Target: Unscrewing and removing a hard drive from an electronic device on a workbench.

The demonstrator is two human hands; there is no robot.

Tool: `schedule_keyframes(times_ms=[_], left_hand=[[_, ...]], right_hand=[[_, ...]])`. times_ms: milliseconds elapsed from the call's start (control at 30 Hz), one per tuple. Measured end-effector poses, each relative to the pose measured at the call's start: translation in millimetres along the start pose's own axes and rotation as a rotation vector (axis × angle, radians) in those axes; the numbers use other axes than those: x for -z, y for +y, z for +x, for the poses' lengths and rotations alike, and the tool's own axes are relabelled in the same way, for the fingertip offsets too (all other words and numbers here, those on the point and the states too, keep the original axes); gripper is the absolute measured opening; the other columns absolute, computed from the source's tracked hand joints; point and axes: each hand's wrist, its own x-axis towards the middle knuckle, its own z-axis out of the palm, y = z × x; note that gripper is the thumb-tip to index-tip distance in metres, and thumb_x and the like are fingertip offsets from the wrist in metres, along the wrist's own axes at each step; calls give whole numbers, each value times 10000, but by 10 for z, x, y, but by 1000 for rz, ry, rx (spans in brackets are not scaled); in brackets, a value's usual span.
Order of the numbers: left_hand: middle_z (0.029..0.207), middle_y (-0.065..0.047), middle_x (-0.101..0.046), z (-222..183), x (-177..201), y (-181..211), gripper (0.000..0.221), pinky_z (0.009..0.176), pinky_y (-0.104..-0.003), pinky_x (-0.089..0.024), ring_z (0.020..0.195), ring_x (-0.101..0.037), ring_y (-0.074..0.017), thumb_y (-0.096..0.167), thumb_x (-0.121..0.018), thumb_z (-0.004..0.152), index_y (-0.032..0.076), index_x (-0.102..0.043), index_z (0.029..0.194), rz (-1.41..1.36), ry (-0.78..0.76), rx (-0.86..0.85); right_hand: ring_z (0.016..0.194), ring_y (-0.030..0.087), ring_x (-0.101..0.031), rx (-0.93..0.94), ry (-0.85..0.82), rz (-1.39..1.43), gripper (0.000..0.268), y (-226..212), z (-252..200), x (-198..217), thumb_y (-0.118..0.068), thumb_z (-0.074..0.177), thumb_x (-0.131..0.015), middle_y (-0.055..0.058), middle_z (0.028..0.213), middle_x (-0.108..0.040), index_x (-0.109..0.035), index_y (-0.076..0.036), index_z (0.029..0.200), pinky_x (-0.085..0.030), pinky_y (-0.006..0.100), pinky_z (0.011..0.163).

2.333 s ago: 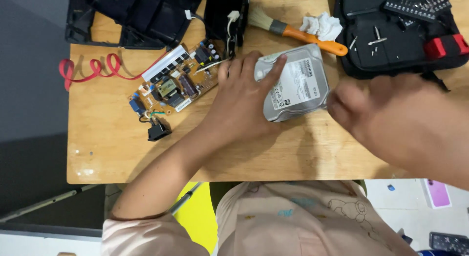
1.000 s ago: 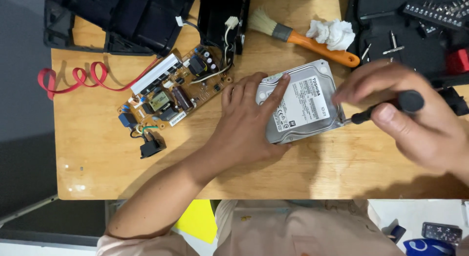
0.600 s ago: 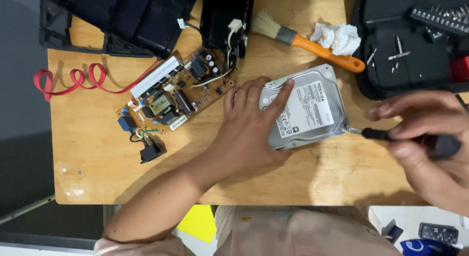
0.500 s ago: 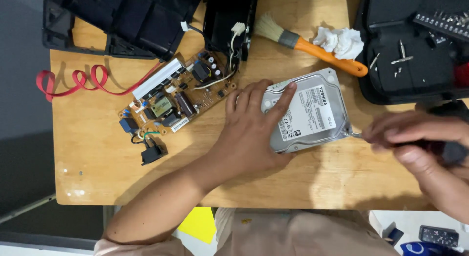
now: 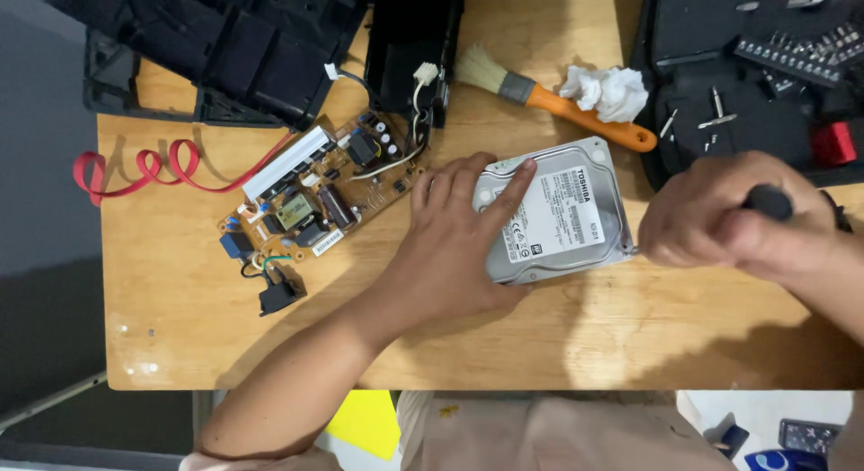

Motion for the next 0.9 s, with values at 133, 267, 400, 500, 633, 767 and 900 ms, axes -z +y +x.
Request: schedule_keyframes(times_ms=[133, 267, 400, 500, 633, 767, 900], left_hand=[[1492, -236, -426, -13, -29, -2, 1270, 1136, -547, -286, 1380, -429, -421, 692, -894, 626, 200, -276, 1620, 3, 45, -38], [1521, -237, -381, -12, -27, 5, 1265, 1179, -575, -216, 1425, -361, -428, 685, -865, 653, 206, -231, 1637, 6, -13, 3], [1526, -256, -389, -26, -63, -8, 1261, 1176, -572, -213, 1432, -365, -434, 715, -852, 676, 199, -223, 1639, 17, 6, -10], [1513, -245, -403, -21, -79, -16, 1264, 1165, -562, -244, 1409, -392, -425, 722, -852, 655, 203, -245, 1635, 27, 25, -15], [1535, -241, -386, -26, -71, -10, 1269, 1189, -567, -217, 1434, -368, -423, 710, -856, 672, 211, -210, 1645, 20, 7, -2], [1516, -242, -397, -23, -74, -19, 1285, 1181, -550, -244, 1416, -384, -428, 725, -864, 646, 201, -236, 1637, 24, 4, -3], [1504, -248, -401, -10, -37, -4, 1225, 1180, -557, -244, 1411, -390, -430, 694, -851, 675, 187, -269, 1626, -14, 6, -1]], right_hand=[[381, 271, -330, -76, -45, -281, 439, -102, -147, -155, -284, 954, -517, 74, 503, -399, -457, -65, 579, -308, 380, 432], [754, 231, -583, -49, 268, -369, 284, -34, -507, -314, -357, 1023, -532, 61, 795, -564, -557, -75, 997, -541, 391, 766], [1177, 364, -709, -76, 635, -544, 375, 3, -682, -479, -193, 990, -472, 246, 1205, -610, -406, 14, 1296, -632, 488, 1166], [989, 316, -746, -38, 758, -430, 310, 93, -755, -546, -140, 1010, -507, 199, 1076, -638, -451, -20, 1291, -665, 439, 1037], [787, 184, -591, -9, 763, -306, 272, 194, -802, -606, -204, 1023, -565, 131, 962, -603, -510, -59, 1247, -599, 413, 936], [505, 159, -239, -15, 628, -378, 545, 167, -584, -543, -536, 1035, -467, 28, 558, -240, -364, -100, 723, -269, 355, 565], [432, 227, -475, -1, 444, -643, 607, 144, -558, -380, -536, 1015, -426, 32, 516, -471, -528, -104, 601, -494, 364, 462]])
